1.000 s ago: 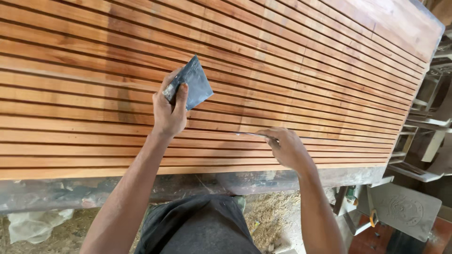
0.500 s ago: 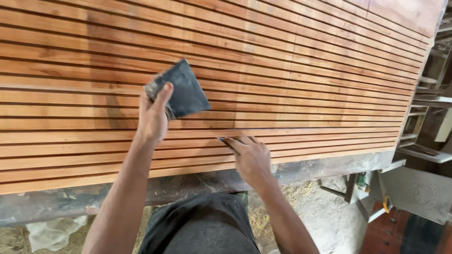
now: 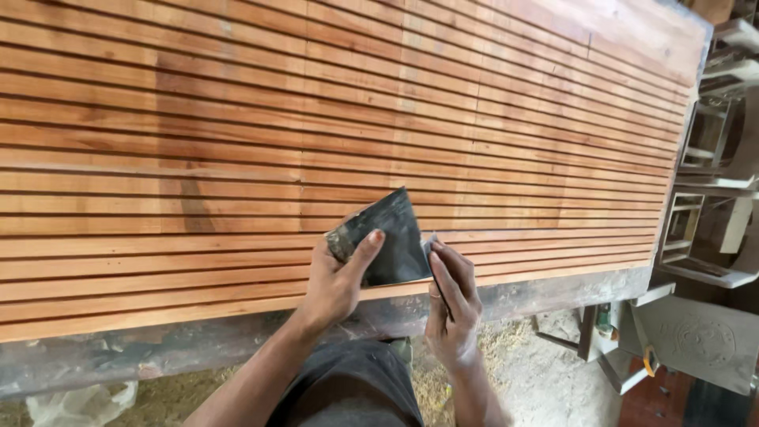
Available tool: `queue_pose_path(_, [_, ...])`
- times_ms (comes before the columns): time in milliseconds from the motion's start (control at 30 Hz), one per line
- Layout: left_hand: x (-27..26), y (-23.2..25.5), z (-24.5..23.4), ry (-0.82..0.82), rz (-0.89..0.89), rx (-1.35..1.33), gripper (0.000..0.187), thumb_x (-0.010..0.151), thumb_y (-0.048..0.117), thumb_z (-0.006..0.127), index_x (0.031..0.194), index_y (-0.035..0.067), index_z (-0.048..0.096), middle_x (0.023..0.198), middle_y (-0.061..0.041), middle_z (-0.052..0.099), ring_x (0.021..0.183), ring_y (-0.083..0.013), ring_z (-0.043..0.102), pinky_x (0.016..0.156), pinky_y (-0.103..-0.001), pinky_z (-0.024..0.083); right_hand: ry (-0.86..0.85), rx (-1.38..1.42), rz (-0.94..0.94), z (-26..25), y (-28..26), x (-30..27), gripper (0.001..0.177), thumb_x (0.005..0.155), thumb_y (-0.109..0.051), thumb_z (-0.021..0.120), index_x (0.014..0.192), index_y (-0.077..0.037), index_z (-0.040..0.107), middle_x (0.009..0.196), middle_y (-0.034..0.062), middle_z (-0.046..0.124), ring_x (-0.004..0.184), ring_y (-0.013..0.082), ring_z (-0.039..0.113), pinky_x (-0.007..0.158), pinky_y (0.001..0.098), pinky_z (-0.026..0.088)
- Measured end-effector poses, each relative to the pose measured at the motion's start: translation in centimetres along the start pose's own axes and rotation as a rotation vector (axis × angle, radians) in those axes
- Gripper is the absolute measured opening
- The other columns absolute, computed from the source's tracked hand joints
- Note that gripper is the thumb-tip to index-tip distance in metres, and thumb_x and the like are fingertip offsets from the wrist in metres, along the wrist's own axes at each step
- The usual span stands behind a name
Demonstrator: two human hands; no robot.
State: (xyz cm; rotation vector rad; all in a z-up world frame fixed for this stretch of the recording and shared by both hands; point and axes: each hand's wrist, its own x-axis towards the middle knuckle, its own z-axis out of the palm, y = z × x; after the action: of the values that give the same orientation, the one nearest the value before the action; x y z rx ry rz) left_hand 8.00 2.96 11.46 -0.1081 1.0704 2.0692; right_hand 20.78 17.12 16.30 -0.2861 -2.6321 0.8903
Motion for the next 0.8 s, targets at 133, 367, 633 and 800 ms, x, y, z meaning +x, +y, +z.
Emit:
queue_pose_path(133, [1.0, 4.2, -1.2, -0.077, -0.101, 0.060, 0.030, 0.099, 0.025, 0.066, 0.114, -0.001, 0.068, 0.096, -0.004, 0.075, 0.087, -0.0109, 0.068, 0.078, -0.029, 0.057, -0.126, -0.225, -0.138, -2.0, 1.7, 2.2, 0.033, 0.100, -0.001, 0.057, 0.130, -0.010, 0.069, 0.130, 0.0110, 0.069, 0.128, 0.0273, 0.063, 0.111, 0.0403, 0.055])
queue_pose_path(367, [1.1, 6.1, -2.0, -0.285, -0.225, 0.736, 0.026, 0.098, 0.023, 0.066, 0.113, 0.003, 0.072, 0.080, -0.006, 0.072, 0.070, -0.0115, 0.060, 0.065, -0.031, 0.052, -0.439, -0.382, -0.177, -3.7, 0.1, 3.2, 0.045, 0.083, 0.003, 0.066, 0.120, -0.020, 0.074, 0.122, 0.0008, 0.073, 0.119, 0.0240, 0.062, 0.106, 0.0391, 0.053])
queue_pose_path(633, [3.8, 2.7, -9.6, 0.430, 0.038, 0.403, 0.026, 0.101, 0.021, 0.067, 0.121, 0.004, 0.068, 0.094, -0.003, 0.073, 0.076, -0.0102, 0.066, 0.065, -0.028, 0.058, -0.746, -0.188, 0.204, -0.6, 1.1, 4.4, 0.038, 0.094, -0.006, 0.064, 0.124, -0.027, 0.074, 0.124, -0.0007, 0.074, 0.112, 0.0195, 0.066, 0.101, 0.0371, 0.054])
queue_pose_path(800, [3.3, 1.1, -16.2, 0.573, 0.613, 0.317, 0.030, 0.112, 0.011, 0.060, 0.139, -0.001, 0.058, 0.111, -0.002, 0.067, 0.091, -0.0065, 0.059, 0.080, -0.023, 0.051, -0.681, -0.248, 0.211, 2.0, 3.4, 5.4, 0.045, 0.091, -0.002, 0.060, 0.131, -0.021, 0.071, 0.126, 0.0068, 0.072, 0.114, 0.0297, 0.065, 0.100, 0.0448, 0.051])
